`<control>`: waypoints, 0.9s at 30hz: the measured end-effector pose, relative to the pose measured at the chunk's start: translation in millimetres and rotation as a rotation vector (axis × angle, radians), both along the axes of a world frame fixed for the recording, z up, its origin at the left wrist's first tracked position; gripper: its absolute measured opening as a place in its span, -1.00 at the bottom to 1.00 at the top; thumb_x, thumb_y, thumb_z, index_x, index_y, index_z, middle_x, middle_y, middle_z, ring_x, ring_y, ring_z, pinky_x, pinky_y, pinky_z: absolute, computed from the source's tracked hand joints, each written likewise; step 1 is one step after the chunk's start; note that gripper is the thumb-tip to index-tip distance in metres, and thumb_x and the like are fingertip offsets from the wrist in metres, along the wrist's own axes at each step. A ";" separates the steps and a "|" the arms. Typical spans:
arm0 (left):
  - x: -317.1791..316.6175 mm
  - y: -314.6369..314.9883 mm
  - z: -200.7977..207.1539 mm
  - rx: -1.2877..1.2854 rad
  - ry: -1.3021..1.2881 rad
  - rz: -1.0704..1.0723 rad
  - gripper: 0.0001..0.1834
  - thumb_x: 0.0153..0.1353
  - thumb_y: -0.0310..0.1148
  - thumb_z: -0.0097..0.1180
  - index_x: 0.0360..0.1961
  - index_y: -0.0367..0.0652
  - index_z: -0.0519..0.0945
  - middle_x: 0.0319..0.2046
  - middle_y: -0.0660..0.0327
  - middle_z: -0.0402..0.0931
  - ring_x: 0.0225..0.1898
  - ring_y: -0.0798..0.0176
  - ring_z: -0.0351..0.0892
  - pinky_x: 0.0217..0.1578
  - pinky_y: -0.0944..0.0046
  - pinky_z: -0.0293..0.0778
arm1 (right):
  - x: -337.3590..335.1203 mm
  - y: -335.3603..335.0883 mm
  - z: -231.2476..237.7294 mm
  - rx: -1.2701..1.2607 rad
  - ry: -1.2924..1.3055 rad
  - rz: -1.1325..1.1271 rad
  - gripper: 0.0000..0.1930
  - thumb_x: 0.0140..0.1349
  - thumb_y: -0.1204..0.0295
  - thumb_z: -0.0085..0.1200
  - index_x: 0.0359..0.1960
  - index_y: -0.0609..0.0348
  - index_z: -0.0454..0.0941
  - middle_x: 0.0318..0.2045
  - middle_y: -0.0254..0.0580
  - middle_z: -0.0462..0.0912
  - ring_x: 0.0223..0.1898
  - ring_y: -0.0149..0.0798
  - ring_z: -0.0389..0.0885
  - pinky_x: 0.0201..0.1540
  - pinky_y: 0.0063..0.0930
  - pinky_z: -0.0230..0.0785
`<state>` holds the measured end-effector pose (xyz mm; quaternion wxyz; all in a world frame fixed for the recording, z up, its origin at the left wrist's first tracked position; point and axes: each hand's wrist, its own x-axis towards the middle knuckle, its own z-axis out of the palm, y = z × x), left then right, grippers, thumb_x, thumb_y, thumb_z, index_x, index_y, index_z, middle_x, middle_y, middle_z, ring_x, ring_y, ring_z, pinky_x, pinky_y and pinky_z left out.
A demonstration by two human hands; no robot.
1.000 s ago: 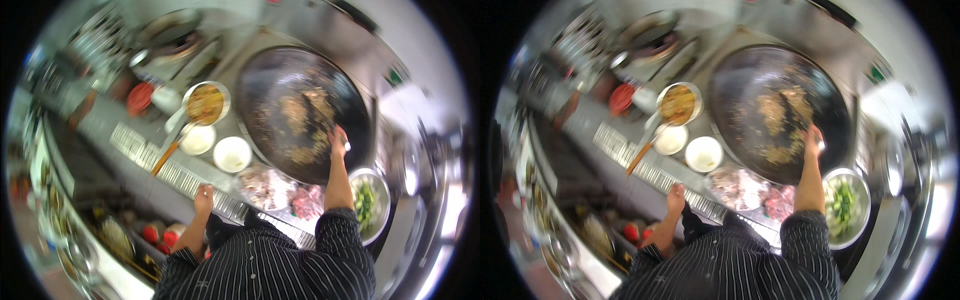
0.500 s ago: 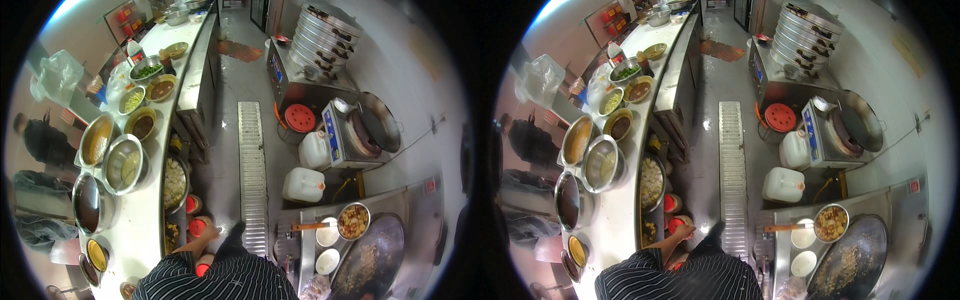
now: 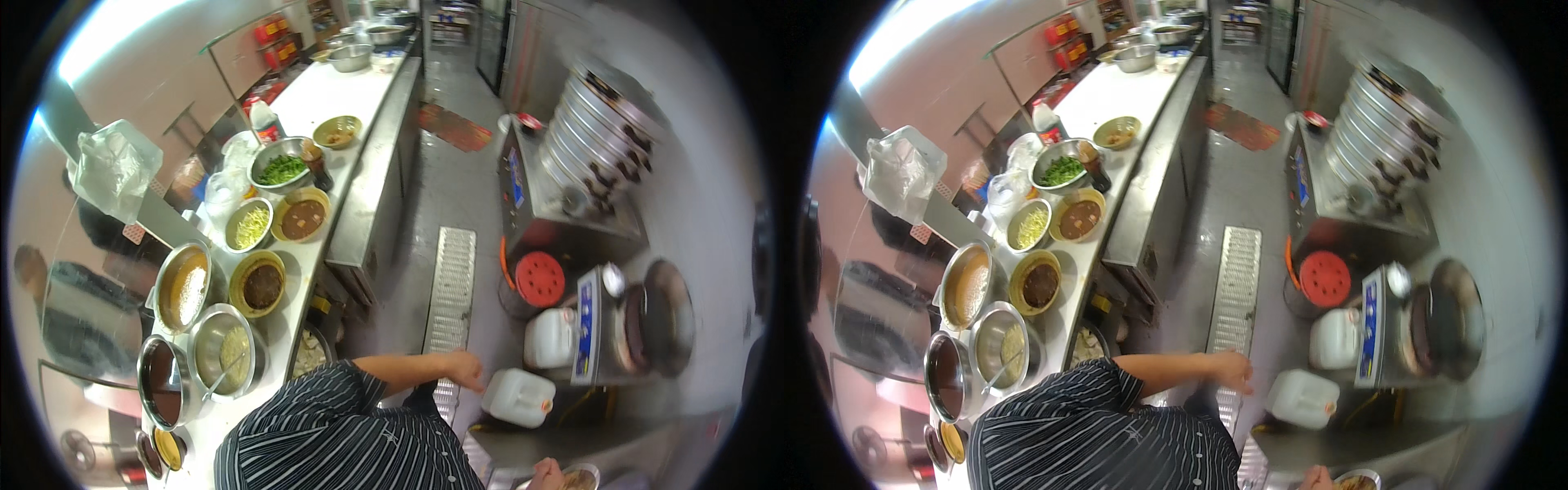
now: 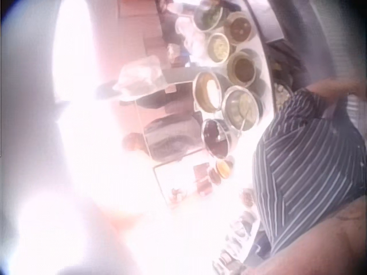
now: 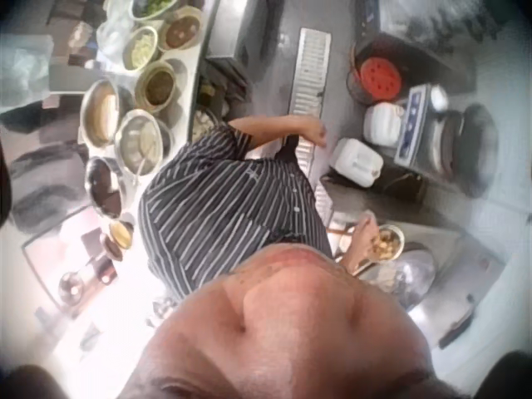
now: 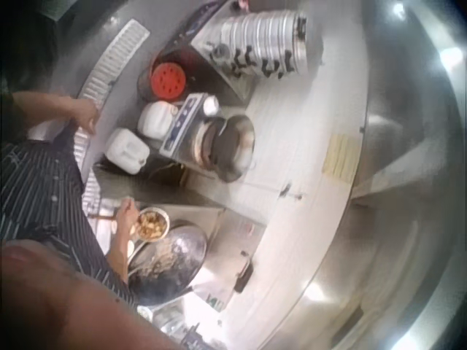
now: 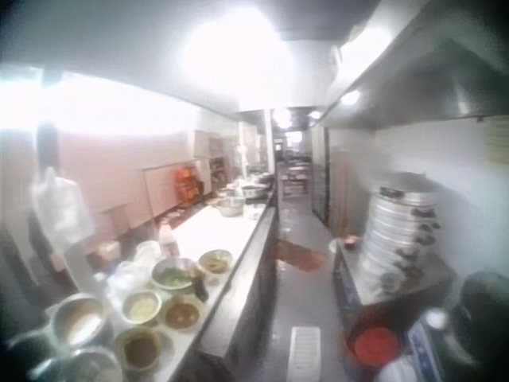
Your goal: The person stir-fries minced meat in a large wok using a metal spatula. They add the meat from a plastic bag and continuously stir the contents over high heat in a commercial kitchen.
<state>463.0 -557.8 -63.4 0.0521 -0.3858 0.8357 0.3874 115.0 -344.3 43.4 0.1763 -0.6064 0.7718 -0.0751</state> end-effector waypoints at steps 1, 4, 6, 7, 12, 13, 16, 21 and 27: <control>20.6 -17.7 -5.2 -0.034 0.053 0.160 -0.46 0.20 0.02 0.22 -0.02 -0.25 0.63 -0.16 -0.01 0.68 -0.14 -0.12 0.67 -0.03 0.06 0.57 | 16.2 -49.4 -8.9 0.044 -0.108 0.025 -0.68 0.44 0.21 -0.01 -0.20 0.21 0.65 -0.36 0.13 0.68 -0.36 0.11 0.64 -0.24 -0.01 0.46; 99.9 -63.3 -22.5 0.020 0.325 0.695 -0.44 0.27 -0.07 0.21 0.15 -0.25 0.54 -0.13 0.04 0.69 -0.11 0.04 0.69 -0.04 0.08 0.58 | 93.9 -188.8 -28.2 -0.250 -0.479 0.224 -0.61 0.34 0.31 0.07 -0.60 0.33 0.43 -0.77 -0.13 0.38 -0.66 -0.27 0.42 -0.52 -0.19 0.25; 172.5 -108.2 -27.1 0.329 0.671 1.170 -0.59 0.38 -0.20 0.14 0.12 -0.24 0.53 -0.18 0.10 0.67 -0.20 0.26 0.70 -0.18 0.20 0.61 | 149.9 -275.7 -26.0 -0.275 -0.425 0.486 -0.75 0.21 0.32 0.11 -0.53 0.23 0.50 -0.67 0.08 0.45 -0.58 0.13 0.52 -0.46 -0.09 0.32; 213.9 -131.4 -26.1 0.371 0.940 1.314 -0.65 0.41 -0.20 0.11 0.06 -0.22 0.51 -0.21 0.14 0.66 -0.28 0.29 0.69 -0.26 0.29 0.60 | 177.5 -312.1 -21.9 -0.131 -0.488 0.463 -0.76 0.17 0.30 0.18 -0.52 0.22 0.52 -0.63 0.01 0.51 -0.54 0.09 0.57 -0.44 -0.13 0.36; 368.7 -260.0 -5.3 0.210 1.476 1.859 -0.73 0.42 -0.24 0.00 0.00 -0.19 0.44 -0.27 0.15 0.66 -0.40 0.33 0.62 -0.40 0.32 0.54 | 277.6 -464.5 13.0 -0.089 -0.326 0.813 -0.86 0.17 0.38 0.21 -0.40 0.19 0.59 -0.47 -0.05 0.60 -0.42 -0.01 0.63 -0.33 -0.19 0.46; 392.9 -290.4 -0.8 0.143 1.489 1.908 -0.70 0.43 -0.20 0.01 0.00 -0.19 0.45 -0.29 0.12 0.66 -0.39 0.31 0.62 -0.41 0.30 0.55 | 292.5 -484.1 15.3 -0.137 -0.326 0.807 -0.87 0.18 0.39 0.22 -0.40 0.19 0.60 -0.47 -0.04 0.61 -0.42 0.00 0.63 -0.33 -0.19 0.47; 466.5 -373.4 -5.0 0.096 1.522 2.053 -0.60 0.42 -0.10 0.06 -0.01 -0.25 0.47 -0.25 0.13 0.64 -0.35 0.30 0.64 -0.40 0.32 0.57 | 316.6 -527.2 7.9 -0.110 -0.385 0.800 -0.85 0.20 0.40 0.22 -0.33 0.25 0.63 -0.46 0.00 0.65 -0.45 -0.10 0.67 -0.34 -0.29 0.50; 552.0 -445.8 -36.6 0.033 1.591 2.280 -0.56 0.41 -0.13 0.02 0.01 -0.36 0.47 -0.27 0.03 0.63 -0.39 0.24 0.67 -0.47 0.30 0.57 | 326.0 -596.2 -16.1 0.240 -0.265 0.816 -0.81 0.23 0.30 0.21 -0.37 0.19 0.66 -0.49 -0.04 0.67 -0.41 -0.05 0.69 -0.31 -0.24 0.51; 542.4 -458.0 -36.8 -0.242 1.486 2.493 -0.69 0.34 -0.32 -0.05 -0.04 -0.33 0.53 -0.33 0.09 0.61 -0.43 0.18 0.65 -0.44 0.22 0.60 | 373.9 -773.1 -50.3 0.311 -0.141 1.156 -0.79 0.23 0.28 0.21 -0.32 0.19 0.65 -0.41 0.03 0.68 -0.36 0.10 0.67 -0.29 -0.14 0.52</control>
